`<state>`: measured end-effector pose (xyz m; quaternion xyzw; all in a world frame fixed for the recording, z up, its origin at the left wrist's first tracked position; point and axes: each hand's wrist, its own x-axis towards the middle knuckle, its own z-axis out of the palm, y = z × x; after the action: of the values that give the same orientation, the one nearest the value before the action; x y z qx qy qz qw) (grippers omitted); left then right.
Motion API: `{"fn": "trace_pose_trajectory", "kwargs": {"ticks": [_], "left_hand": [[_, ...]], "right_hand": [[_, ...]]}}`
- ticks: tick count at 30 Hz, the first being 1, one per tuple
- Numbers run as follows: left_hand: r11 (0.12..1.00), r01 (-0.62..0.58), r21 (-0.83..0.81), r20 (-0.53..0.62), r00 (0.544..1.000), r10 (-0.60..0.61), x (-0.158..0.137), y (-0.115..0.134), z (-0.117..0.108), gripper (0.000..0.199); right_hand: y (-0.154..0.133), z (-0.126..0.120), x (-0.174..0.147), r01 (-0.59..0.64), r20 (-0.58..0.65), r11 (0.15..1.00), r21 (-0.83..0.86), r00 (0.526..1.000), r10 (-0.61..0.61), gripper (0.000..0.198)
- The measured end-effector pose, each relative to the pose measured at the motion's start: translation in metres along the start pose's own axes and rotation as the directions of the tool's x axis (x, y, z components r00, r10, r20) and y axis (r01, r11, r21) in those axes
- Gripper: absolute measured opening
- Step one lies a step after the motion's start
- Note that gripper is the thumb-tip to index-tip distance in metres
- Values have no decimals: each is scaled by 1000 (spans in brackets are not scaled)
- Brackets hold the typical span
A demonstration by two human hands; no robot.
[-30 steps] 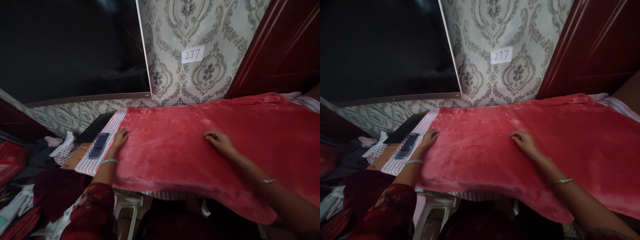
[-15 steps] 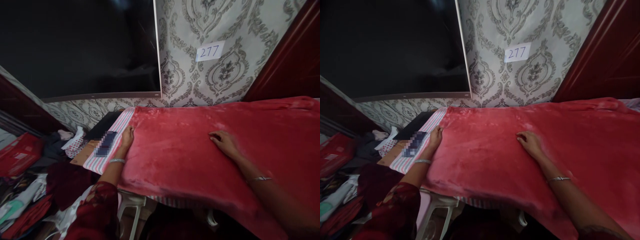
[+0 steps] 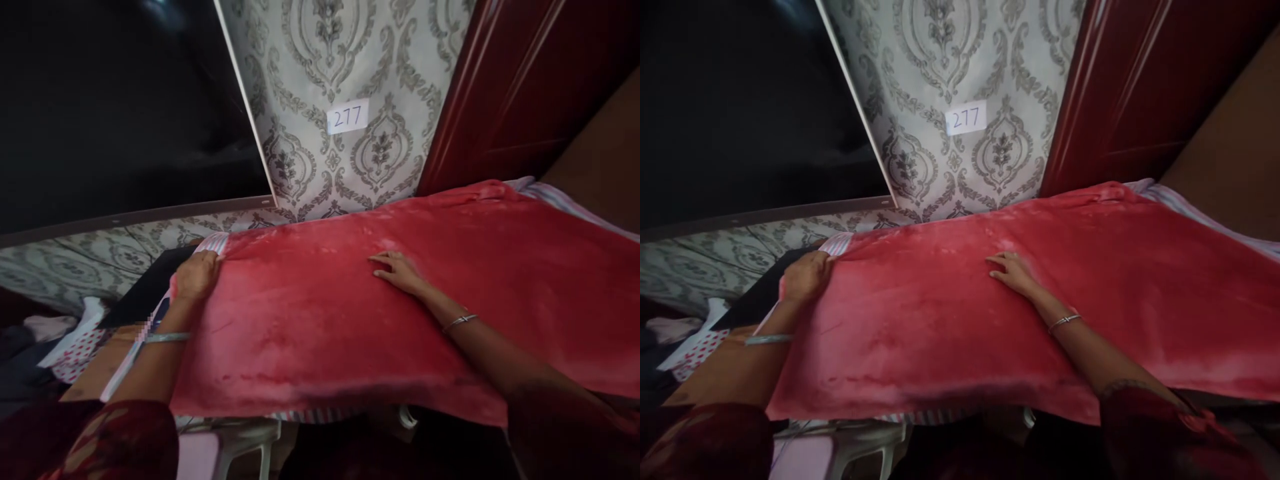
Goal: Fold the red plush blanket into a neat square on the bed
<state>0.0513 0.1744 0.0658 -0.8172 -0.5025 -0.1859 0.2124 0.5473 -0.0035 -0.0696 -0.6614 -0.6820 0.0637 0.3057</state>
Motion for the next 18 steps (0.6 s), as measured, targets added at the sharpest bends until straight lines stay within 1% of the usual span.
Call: {"fn": "trace_pose_trajectory", "kwargs": {"ticks": [3, 5, 8, 10, 12, 15, 18], "left_hand": [[1000, -8, 29, -75, 997, 11, 15, 2, -20, 40], [997, -1, 78, -106, 994, 10, 23, 4, -35, 43], [989, -25, 143, -158, 986, 48, 32, 7, -57, 42], [988, -56, 144, -206, 975, 85, 37, 9, -71, 38], [989, -81, 127, -255, 961, 111, 41, 12, -83, 37], [991, -94, 93, -312, 943, 118, 45, 18, -100, 37], [993, -88, 76, -350, 930, 109, 49, 23, -116, 38]], "right_hand": [[-5, -4, 1, -4, 26, 998, -60, 1000, 5, 42], [-9, -6, 1, -17, 32, 994, -108, 999, 21, 46], [-11, -7, 2, -44, 38, 985, -166, 998, 51, 51], [-9, -7, 4, -40, 48, 984, -175, 998, 49, 50], [-7, -7, 7, -18, 49, 987, -161, 998, 26, 51], [-4, -6, 12, 27, 35, 991, -130, 999, -22, 54], [-7, -1, 15, 83, 16, 992, -91, 997, -82, 40]]}}
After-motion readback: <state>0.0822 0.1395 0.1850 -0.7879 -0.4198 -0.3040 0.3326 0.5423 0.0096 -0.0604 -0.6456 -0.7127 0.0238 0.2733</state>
